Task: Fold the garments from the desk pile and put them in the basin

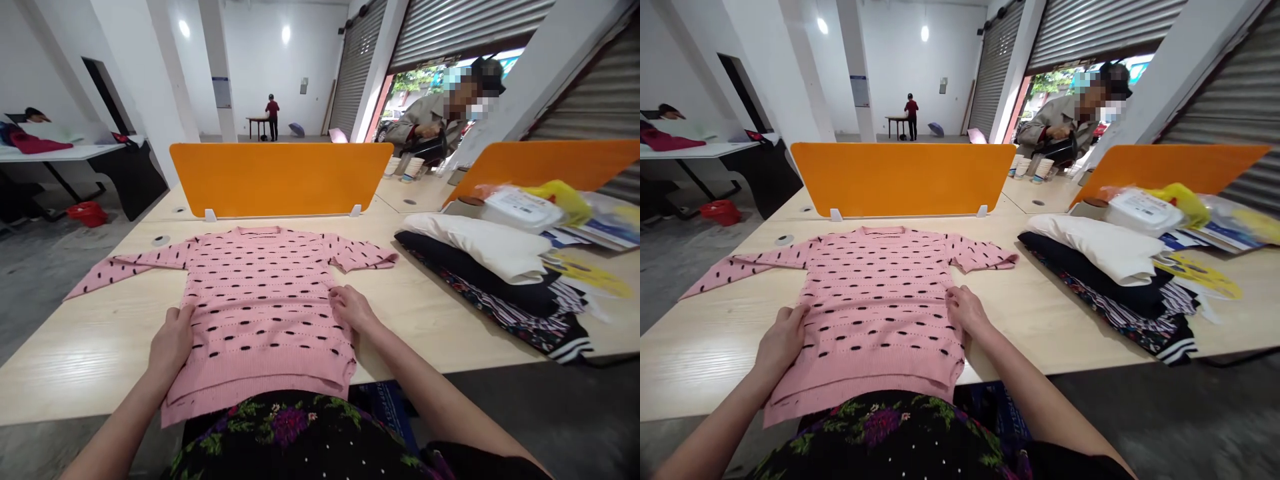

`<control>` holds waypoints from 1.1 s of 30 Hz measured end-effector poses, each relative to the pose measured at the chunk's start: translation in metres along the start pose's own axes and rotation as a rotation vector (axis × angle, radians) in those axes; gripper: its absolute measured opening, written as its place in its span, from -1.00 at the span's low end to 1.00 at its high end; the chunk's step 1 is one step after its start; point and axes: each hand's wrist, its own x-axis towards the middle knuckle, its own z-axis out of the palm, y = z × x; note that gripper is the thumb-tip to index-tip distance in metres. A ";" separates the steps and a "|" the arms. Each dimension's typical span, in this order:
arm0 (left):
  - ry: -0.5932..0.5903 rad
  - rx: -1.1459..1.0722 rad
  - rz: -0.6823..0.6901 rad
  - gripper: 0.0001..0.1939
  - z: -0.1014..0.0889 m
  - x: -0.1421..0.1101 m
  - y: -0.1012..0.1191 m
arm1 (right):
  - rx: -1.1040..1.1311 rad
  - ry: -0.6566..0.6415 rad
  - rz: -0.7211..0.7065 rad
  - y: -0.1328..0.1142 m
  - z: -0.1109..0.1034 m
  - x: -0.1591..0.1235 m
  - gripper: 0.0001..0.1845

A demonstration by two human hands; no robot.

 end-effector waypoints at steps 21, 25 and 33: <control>-0.023 0.045 0.511 -0.53 -0.016 0.004 0.039 | -0.162 -0.158 -0.086 0.001 -0.043 -0.048 -0.77; -0.062 -0.082 0.574 -0.34 -0.011 0.031 0.081 | -0.171 0.033 -0.301 -0.017 -0.020 -0.023 -0.40; -0.211 -0.145 0.679 -0.20 0.013 0.037 0.118 | -0.185 -0.116 -0.332 0.026 0.011 0.017 -0.34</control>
